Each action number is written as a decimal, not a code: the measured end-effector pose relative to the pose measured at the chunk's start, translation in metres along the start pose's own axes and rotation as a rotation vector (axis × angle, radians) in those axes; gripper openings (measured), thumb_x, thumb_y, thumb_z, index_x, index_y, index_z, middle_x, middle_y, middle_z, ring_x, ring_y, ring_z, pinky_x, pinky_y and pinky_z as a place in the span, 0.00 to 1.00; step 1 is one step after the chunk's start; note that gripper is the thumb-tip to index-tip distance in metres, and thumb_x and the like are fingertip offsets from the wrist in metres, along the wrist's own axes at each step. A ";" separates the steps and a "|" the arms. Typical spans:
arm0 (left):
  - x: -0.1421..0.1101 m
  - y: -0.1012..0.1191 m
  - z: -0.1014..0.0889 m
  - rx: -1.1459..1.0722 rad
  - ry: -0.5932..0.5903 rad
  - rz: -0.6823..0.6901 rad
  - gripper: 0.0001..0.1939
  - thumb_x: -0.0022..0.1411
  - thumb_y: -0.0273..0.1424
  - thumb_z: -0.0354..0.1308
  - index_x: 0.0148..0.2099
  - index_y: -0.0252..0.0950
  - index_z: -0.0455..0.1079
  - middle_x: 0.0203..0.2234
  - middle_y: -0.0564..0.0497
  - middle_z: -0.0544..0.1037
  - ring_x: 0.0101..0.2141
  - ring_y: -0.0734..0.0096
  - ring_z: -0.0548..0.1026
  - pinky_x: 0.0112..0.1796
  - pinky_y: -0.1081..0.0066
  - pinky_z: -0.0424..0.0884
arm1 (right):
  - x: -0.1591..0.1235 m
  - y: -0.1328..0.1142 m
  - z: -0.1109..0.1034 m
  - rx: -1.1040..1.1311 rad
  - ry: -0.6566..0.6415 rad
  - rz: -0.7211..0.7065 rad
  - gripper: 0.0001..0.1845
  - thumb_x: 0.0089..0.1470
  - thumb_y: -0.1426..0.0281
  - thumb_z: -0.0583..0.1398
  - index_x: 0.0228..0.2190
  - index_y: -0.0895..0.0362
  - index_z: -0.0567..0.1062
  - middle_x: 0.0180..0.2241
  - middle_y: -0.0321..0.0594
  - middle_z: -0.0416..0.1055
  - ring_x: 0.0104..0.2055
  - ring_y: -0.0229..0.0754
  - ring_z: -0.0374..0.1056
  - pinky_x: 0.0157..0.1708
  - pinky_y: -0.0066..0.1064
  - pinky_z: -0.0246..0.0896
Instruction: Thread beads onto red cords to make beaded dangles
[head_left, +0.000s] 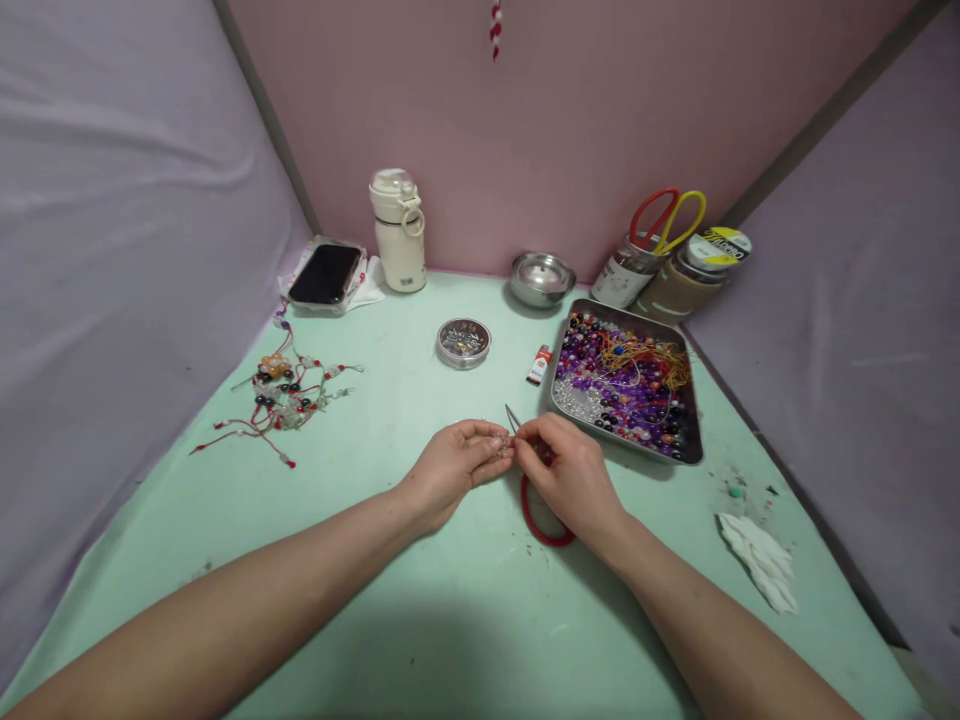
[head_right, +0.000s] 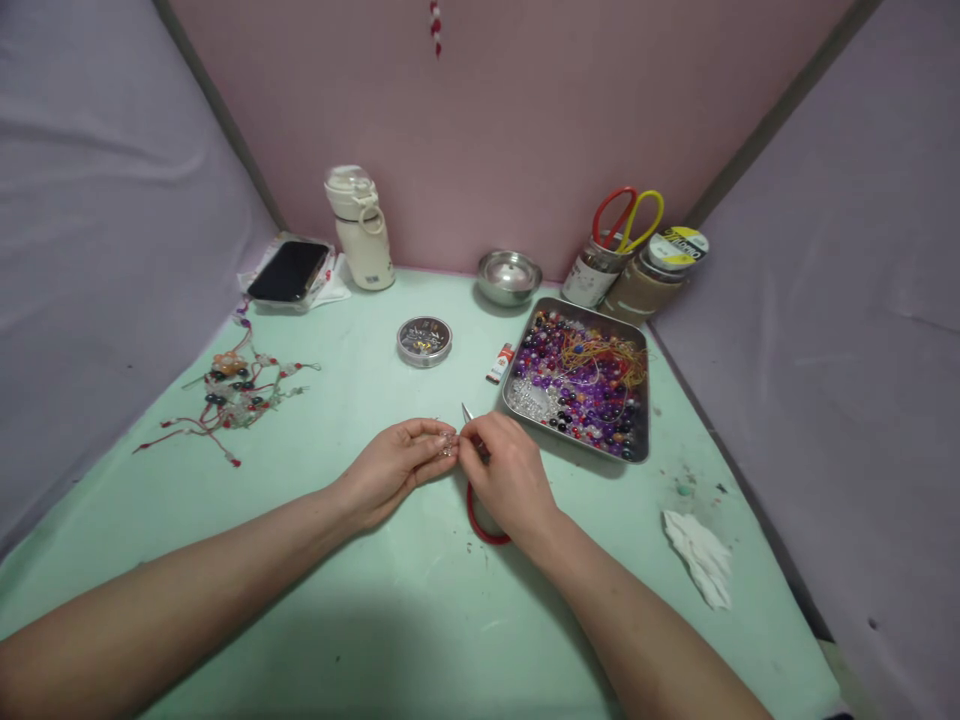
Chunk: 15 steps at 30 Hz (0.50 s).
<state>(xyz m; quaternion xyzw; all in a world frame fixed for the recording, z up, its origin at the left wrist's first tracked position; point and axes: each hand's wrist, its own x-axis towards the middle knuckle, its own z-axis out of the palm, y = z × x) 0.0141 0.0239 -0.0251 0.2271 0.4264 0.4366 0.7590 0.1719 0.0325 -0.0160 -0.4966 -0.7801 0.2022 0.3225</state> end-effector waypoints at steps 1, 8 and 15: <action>0.000 0.000 0.000 0.002 0.000 0.000 0.07 0.54 0.26 0.63 0.37 0.31 0.70 0.33 0.47 0.76 0.37 0.74 0.75 0.48 0.67 0.70 | 0.000 0.000 0.000 0.002 -0.003 0.002 0.06 0.55 0.73 0.56 0.27 0.55 0.70 0.27 0.36 0.68 0.31 0.39 0.64 0.32 0.30 0.58; 0.001 0.000 -0.001 0.029 -0.002 0.000 0.07 0.54 0.27 0.63 0.37 0.31 0.70 0.33 0.47 0.76 0.36 0.75 0.75 0.47 0.69 0.71 | 0.000 -0.001 -0.001 0.006 -0.009 0.013 0.06 0.55 0.73 0.56 0.27 0.55 0.70 0.27 0.36 0.69 0.31 0.39 0.65 0.33 0.30 0.58; -0.005 0.003 0.002 0.024 -0.015 0.000 0.06 0.57 0.26 0.61 0.38 0.31 0.69 0.36 0.46 0.77 0.39 0.73 0.75 0.47 0.71 0.71 | 0.001 -0.002 -0.004 -0.024 -0.001 0.027 0.05 0.55 0.74 0.56 0.27 0.55 0.70 0.27 0.36 0.68 0.32 0.39 0.64 0.34 0.31 0.57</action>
